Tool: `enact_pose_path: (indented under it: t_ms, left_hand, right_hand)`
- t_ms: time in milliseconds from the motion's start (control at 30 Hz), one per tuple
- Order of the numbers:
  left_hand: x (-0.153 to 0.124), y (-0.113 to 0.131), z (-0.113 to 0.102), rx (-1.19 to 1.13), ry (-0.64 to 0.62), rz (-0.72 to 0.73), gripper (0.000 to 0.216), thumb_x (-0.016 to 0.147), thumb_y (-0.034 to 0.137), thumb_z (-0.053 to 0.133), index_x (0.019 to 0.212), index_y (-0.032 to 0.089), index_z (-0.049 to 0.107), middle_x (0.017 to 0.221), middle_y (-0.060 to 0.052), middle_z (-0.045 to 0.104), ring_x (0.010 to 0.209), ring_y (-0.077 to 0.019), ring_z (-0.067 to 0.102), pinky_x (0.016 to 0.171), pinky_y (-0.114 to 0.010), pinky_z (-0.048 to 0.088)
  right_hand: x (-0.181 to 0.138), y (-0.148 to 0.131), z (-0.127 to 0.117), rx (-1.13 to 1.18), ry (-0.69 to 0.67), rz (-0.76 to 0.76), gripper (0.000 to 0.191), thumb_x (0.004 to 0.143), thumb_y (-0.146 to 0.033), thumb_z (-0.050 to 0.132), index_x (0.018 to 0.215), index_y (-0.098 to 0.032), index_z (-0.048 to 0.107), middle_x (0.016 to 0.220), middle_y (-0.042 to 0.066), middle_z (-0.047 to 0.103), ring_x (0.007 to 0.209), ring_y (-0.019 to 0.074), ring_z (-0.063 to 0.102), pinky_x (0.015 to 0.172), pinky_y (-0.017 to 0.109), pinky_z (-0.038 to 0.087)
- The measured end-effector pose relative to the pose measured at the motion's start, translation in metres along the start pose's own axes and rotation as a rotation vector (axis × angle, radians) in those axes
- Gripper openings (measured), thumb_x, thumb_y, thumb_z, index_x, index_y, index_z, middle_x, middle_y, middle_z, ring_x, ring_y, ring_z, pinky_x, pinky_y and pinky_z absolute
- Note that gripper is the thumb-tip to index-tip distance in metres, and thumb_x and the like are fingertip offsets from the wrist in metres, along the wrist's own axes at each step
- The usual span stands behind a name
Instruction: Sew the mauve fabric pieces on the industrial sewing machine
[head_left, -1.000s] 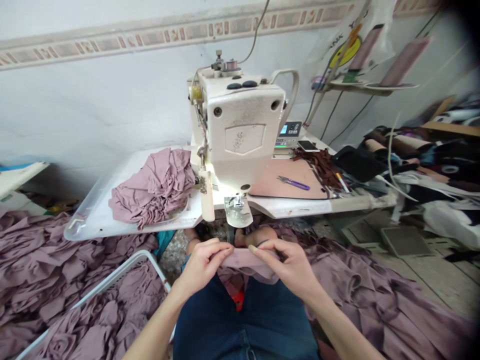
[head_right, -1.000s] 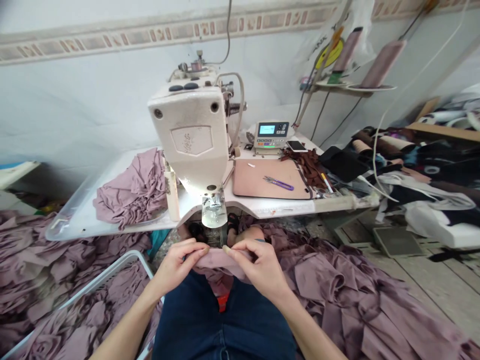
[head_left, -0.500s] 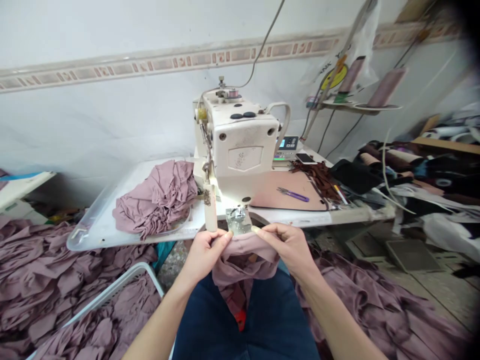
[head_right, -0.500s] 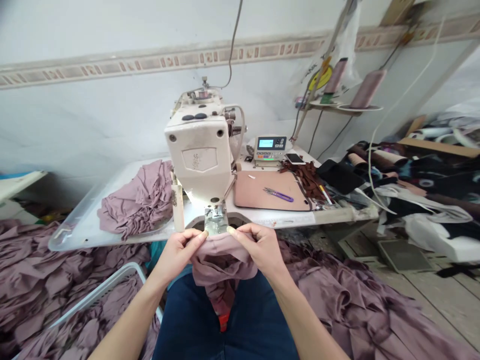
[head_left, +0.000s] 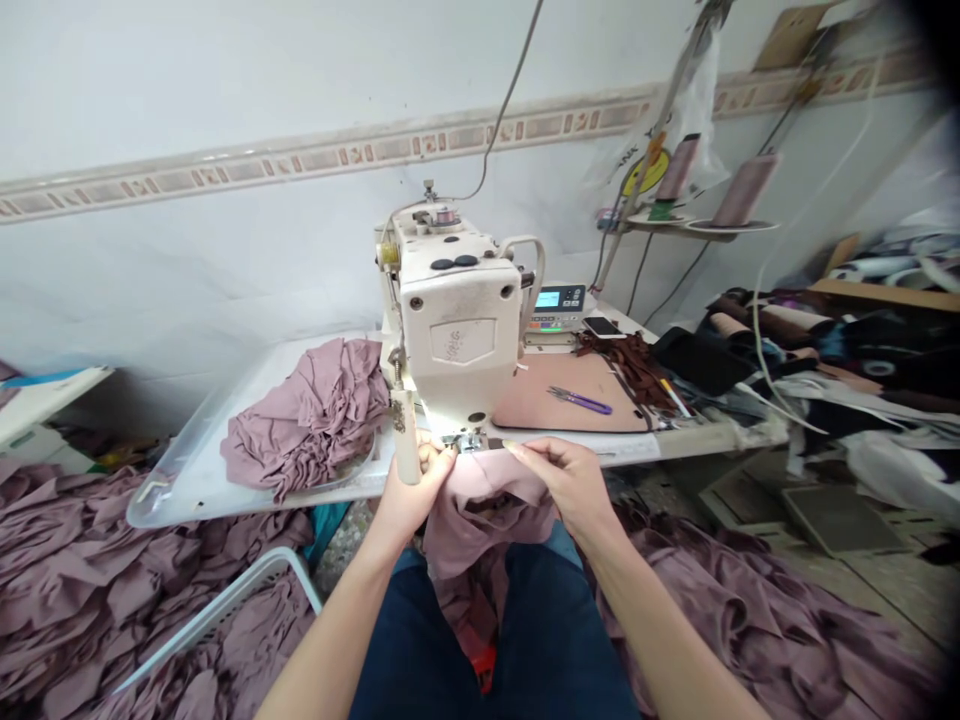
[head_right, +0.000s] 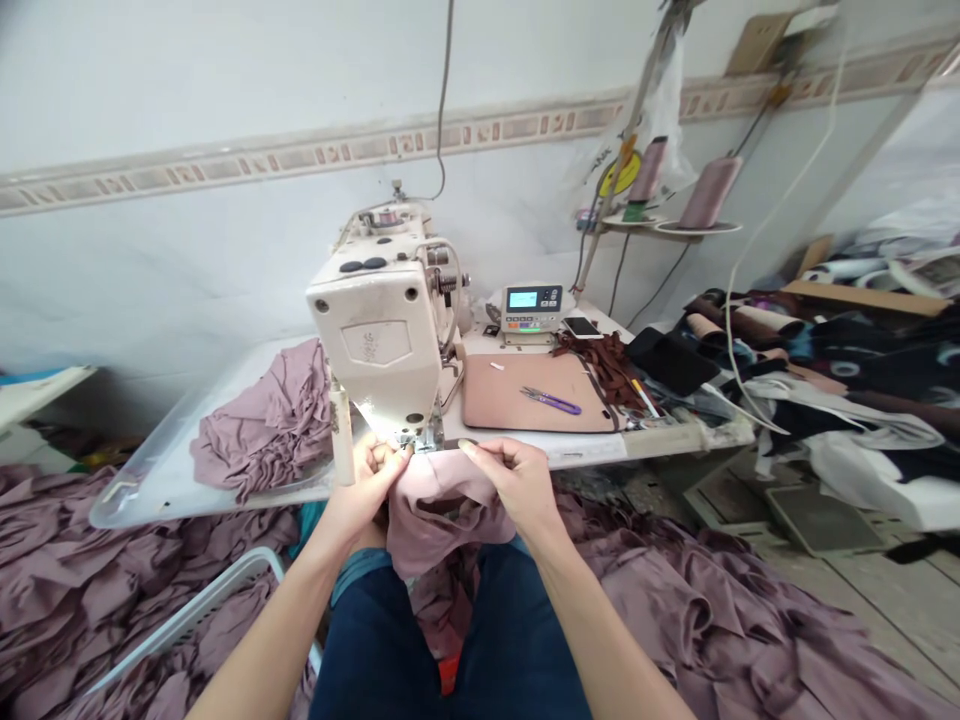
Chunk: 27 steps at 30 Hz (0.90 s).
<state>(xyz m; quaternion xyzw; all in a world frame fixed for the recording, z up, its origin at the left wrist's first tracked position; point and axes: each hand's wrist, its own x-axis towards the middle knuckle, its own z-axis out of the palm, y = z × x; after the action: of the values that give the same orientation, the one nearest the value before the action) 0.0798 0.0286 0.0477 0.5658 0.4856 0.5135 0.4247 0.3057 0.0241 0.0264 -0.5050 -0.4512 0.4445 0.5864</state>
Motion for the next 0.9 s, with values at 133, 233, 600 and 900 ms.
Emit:
enact_pose_path:
  t_ms: [133, 233, 600, 900]
  left_hand:
    - [0.009, -0.006, 0.002, -0.05, -0.045, -0.015, 0.04, 0.091, 0.048, 0.081, 0.082, 0.022, 0.053, 0.066, 0.007, 0.046, 0.06, -0.0109, 0.044, 0.061, -0.022, 0.039]
    - [0.007, -0.008, -0.001, -0.076, -0.036, -0.032, 0.041, 0.09, 0.052, 0.082, 0.084, 0.021, 0.055, 0.069, 0.005, 0.052, 0.061, -0.0112, 0.049, 0.059, -0.022, 0.041]
    - [-0.038, -0.016, -0.048, -0.087, -0.191, -0.389, 0.058, 0.082, 0.074, 0.08, 0.102, 0.022, 0.063, 0.06, 0.013, 0.041, 0.038, -0.0052, 0.025, 0.035, -0.019, 0.024]
    - [-0.014, 0.004, -0.046, 0.231, -0.008, 0.019, 0.038, 0.088, 0.053, 0.079, 0.079, 0.017, 0.07, 0.074, -0.001, 0.065, 0.07, -0.0158, 0.057, 0.065, -0.024, 0.045]
  right_hand:
    - [-0.001, 0.004, -0.002, 0.001, 0.016, -0.001, 0.04, 0.073, -0.055, 0.093, 0.073, -0.016, 0.083, 0.064, 0.003, 0.073, 0.059, 0.0174, 0.058, 0.058, 0.029, 0.044]
    - [-0.006, 0.012, -0.004, -0.013, 0.031, -0.012, 0.044, 0.074, -0.059, 0.092, 0.071, -0.016, 0.082, 0.063, 0.003, 0.072, 0.059, 0.0173, 0.058, 0.058, 0.03, 0.044]
    - [-0.072, 0.048, 0.014, -0.019, 0.035, -0.076, 0.061, 0.099, -0.073, 0.065, 0.069, -0.02, 0.071, 0.064, 0.002, 0.063, 0.061, 0.0183, 0.056, 0.063, 0.032, 0.049]
    - [-0.099, 0.034, 0.06, 0.379, -0.407, 0.332, 0.049, 0.089, -0.065, 0.085, 0.083, -0.019, 0.069, 0.077, -0.003, 0.059, 0.054, 0.0076, 0.052, 0.052, 0.021, 0.045]
